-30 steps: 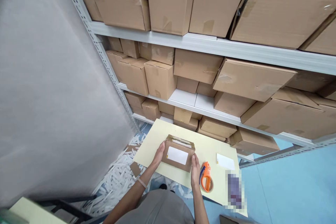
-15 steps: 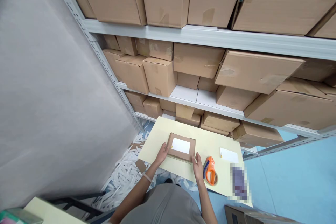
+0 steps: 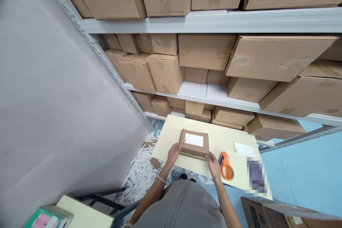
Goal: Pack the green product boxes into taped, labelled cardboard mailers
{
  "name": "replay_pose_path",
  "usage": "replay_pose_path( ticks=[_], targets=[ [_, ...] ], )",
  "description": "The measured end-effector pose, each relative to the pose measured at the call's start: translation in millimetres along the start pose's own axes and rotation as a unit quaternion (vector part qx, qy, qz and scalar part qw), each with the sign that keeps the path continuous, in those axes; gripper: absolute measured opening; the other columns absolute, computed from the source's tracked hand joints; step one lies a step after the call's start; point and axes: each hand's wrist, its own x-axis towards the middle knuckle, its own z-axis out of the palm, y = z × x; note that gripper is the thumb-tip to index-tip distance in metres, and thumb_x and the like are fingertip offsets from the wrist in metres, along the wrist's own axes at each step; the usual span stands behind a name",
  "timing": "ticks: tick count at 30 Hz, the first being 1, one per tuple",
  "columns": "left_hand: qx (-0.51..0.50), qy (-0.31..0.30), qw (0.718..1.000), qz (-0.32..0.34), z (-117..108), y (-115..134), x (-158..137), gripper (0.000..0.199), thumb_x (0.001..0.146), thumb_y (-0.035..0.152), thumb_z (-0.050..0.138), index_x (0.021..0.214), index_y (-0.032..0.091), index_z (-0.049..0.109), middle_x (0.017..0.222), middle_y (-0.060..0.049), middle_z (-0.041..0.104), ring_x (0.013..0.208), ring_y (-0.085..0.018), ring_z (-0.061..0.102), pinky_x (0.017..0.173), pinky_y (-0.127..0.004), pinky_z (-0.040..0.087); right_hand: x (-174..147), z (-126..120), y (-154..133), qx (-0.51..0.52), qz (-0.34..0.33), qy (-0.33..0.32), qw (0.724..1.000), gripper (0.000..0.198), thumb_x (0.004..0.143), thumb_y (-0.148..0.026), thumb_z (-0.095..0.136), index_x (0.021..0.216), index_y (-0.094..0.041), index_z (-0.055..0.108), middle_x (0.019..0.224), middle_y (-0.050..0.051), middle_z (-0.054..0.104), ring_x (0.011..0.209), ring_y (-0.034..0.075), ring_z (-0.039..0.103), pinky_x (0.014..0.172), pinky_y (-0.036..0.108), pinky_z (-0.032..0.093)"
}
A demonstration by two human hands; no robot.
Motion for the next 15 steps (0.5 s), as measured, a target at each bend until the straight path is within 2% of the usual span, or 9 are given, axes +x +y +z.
replay_pose_path(
  ticks=[4,7,12,15],
  targets=[
    [-0.019,0.017,0.997,0.071,-6.6,22.0,2.9,0.041,0.087,0.032,0.057,0.126,0.02,0.058,0.118,-0.009,0.071,0.114,-0.024,0.063,0.104,-0.036,0.044,8.9,-9.2,-12.7,0.012,-0.028,0.018,0.999,0.072,0.076,-0.06,0.051,0.135,-0.019,0.057,0.127,0.013,0.066,0.12,0.031,0.06,0.106,0.043,0.042],
    [-0.042,-0.009,0.995,0.09,-1.1,30.1,6.8,0.046,0.083,0.031,0.062,0.127,0.02,0.058,0.128,-0.009,0.066,0.123,-0.024,0.058,0.11,-0.036,0.04,10.0,-5.5,-20.1,0.047,-0.047,0.008,0.998,0.072,0.076,-0.059,0.054,0.138,-0.023,0.053,0.138,0.011,0.059,0.127,0.03,0.055,0.108,0.042,0.041],
    [-0.042,-0.044,0.99,0.131,15.0,20.5,11.9,0.07,0.075,0.026,0.067,0.142,0.018,0.047,0.153,-0.01,0.041,0.144,-0.025,0.033,0.121,-0.035,0.02,8.4,8.6,-18.5,0.033,-0.09,-0.009,0.995,0.08,0.069,-0.055,0.061,0.14,-0.02,0.05,0.151,0.01,0.045,0.142,0.029,0.035,0.119,0.042,0.023],
    [-0.039,-0.051,0.992,0.107,16.3,10.4,13.1,0.071,0.078,0.025,0.064,0.145,0.016,0.042,0.156,-0.011,0.037,0.146,-0.025,0.03,0.122,-0.034,0.019,10.5,9.4,-8.1,0.031,-0.058,0.008,0.998,0.079,0.068,-0.056,0.061,0.136,-0.018,0.053,0.149,0.012,0.047,0.141,0.03,0.037,0.118,0.042,0.025]
  ],
)
